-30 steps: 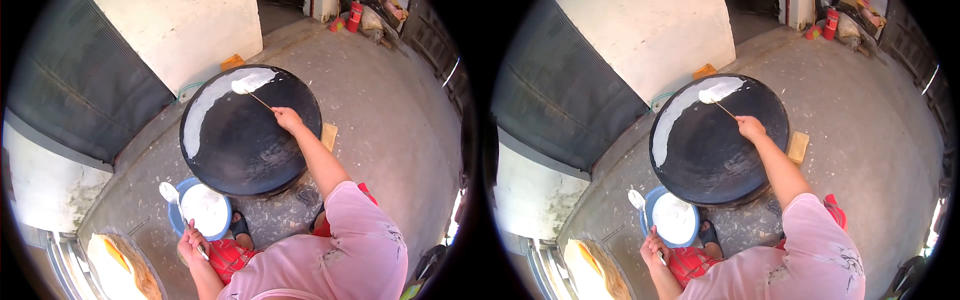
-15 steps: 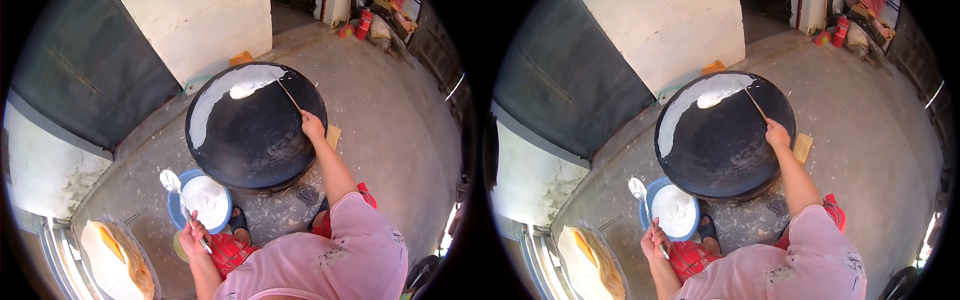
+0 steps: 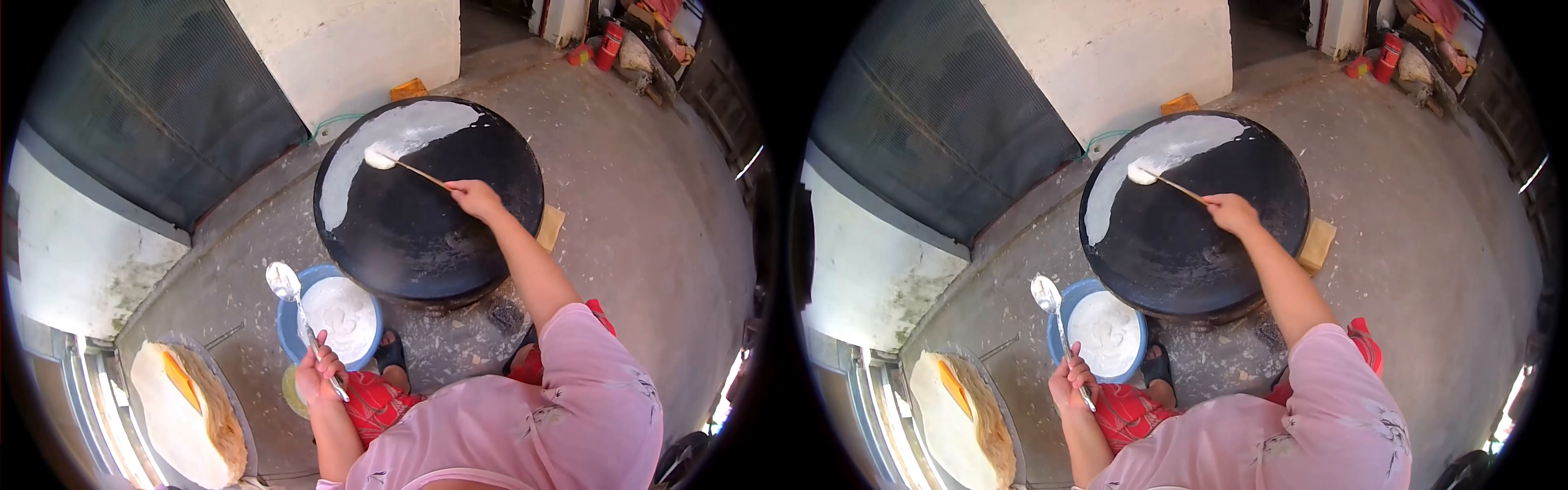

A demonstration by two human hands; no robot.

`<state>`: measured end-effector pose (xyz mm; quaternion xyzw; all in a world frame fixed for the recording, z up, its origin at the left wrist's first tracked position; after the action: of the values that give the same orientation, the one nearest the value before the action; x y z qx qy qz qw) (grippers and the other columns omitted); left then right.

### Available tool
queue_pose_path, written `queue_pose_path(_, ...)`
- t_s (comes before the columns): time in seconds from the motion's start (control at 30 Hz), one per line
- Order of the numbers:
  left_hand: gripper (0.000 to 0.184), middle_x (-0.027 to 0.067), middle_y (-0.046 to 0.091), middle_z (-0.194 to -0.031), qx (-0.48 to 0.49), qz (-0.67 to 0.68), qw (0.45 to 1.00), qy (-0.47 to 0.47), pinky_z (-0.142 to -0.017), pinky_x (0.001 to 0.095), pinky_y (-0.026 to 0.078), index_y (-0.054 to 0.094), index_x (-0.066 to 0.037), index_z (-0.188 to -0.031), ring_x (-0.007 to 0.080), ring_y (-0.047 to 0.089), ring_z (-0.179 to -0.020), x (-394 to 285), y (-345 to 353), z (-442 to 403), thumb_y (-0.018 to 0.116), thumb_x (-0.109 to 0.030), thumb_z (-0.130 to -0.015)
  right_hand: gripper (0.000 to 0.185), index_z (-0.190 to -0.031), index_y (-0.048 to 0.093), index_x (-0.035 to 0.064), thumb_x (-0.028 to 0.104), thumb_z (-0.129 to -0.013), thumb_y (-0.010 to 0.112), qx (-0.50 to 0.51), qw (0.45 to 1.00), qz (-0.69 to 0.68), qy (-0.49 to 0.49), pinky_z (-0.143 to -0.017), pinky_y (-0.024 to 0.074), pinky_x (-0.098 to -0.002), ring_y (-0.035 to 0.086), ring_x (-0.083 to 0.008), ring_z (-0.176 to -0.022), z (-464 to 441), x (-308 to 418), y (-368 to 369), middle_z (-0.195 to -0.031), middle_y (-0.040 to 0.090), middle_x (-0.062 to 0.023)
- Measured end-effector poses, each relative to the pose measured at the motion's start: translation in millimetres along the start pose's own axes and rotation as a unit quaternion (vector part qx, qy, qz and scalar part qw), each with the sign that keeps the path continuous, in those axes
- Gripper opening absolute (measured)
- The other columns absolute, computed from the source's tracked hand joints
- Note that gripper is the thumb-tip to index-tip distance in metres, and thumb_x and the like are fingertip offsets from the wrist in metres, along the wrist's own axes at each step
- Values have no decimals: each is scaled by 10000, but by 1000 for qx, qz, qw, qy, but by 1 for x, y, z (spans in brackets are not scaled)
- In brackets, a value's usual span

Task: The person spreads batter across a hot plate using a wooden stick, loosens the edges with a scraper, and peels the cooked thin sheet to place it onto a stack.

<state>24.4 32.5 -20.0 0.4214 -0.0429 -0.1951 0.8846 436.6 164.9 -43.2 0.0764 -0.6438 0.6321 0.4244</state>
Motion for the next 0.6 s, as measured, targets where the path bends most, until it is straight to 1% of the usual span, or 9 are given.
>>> queue_pose_path(0.03, 334, 48, 449, -629, 0, 1, 1000, 0, -373, 214, 316, 465, 51, -1096, 105, 379, -440, -1, -1, 0, 355, -200, -905, 271, -1100, 588, 239, 244, -846, 494, 10, 1000, -7, 8, -796, 449, -327, 585, -242, -937, 4, -4, -11, -1030, 609, -79)
queue_pose_path(0.1, 335, 50, 449, -631, 8, -5, 1000, -1, -375, 214, 317, 461, 50, -1101, 105, 379, -440, -3, -3, -1, 355, -201, -905, 267, -1089, 595, 233, 235, -837, 505, -110, 990, -40, 77, -793, 450, -323, 588, -241, -931, 1, -30, -20, -1023, 612, -83)
queue_pose_path(0.17, 335, 51, 451, -633, 6, -6, 1000, -3, -375, 214, 316, 462, 49, -1100, 105, 378, -440, -1, -3, -1, 354, -202, -905, 260, -1078, 602, 225, 231, -836, 507, -101, 990, -66, 77, -793, 450, -322, 589, -241, -929, -12, -40, -1, -1015, 615, -87)
queue_pose_path(0.23, 336, 52, 453, -635, 5, -8, 1000, -5, -374, 214, 315, 462, 49, -1099, 105, 377, -441, 0, 0, -2, 353, -203, -906, 260, -1077, 603, 218, 223, -834, 512, -17, 998, -50, -37, -798, 448, -315, 588, -236, -935, -12, -11, 27, -1001, 621, -85)
queue_pose_path(0.33, 336, 50, 451, -634, 8, -3, 1000, -13, -372, 215, 313, 464, 49, -1095, 104, 375, -441, 2, 2, -1, 347, -202, -907, 272, -1081, 596, 263, 244, -830, 494, 68, 997, 21, -36, -824, 441, -335, 564, -239, -974, 14, 17, 15, -1050, 600, -62)
queue_pose_path(0.37, 334, 50, 452, -635, 9, -8, 1000, -18, -372, 216, 312, 466, 48, -1094, 104, 373, -442, 2, 2, 0, 345, -201, -908, 271, -1074, 600, 271, 235, -820, 512, 93, 992, -7, -90, -824, 440, -328, 569, -231, -964, -2, -6, 26, -1046, 602, -53)
queue_pose_path(0.47, 332, 50, 453, -637, 7, -17, 1000, -9, -371, 218, 309, 471, 47, -1090, 105, 372, -444, 2, 3, -1, 341, -199, -909, 269, -1088, 594, 214, 188, -832, 513, -16, 999, -22, 27, -803, 445, -300, 592, -216, -919, 24, -12, -15, -987, 624, -83)
queue_pose_path(0.57, 334, 52, 458, -640, 4, -23, 1000, 0, -370, 219, 307, 473, 44, -1090, 106, 372, -445, 0, -2, -1, 336, -202, -910, 272, -1090, 593, 200, 193, -830, 515, -27, 996, -80, -38, -814, 440, -307, 586, -236, -930, 10, -13, 22, -1002, 617, -95)
queue_pose_path(0.6, 337, 54, 462, -643, 10, -16, 1000, -4, -369, 219, 306, 472, 43, -1091, 106, 372, -445, -1, 0, -2, 332, -206, -912, 276, -1094, 590, 205, 194, -829, 513, 8, 999, -31, -41, -818, 435, -315, 580, -254, -940, 15, 0, 33, -1020, 607, -106)
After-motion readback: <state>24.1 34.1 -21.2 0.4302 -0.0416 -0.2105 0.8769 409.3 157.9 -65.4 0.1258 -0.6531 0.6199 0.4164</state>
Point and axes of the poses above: each hand's wrist, its own z-axis away from the middle knuckle, its own y-axis out of the palm, x = y × z, the point moved 5 cm from there along -z, towards the middle knuckle
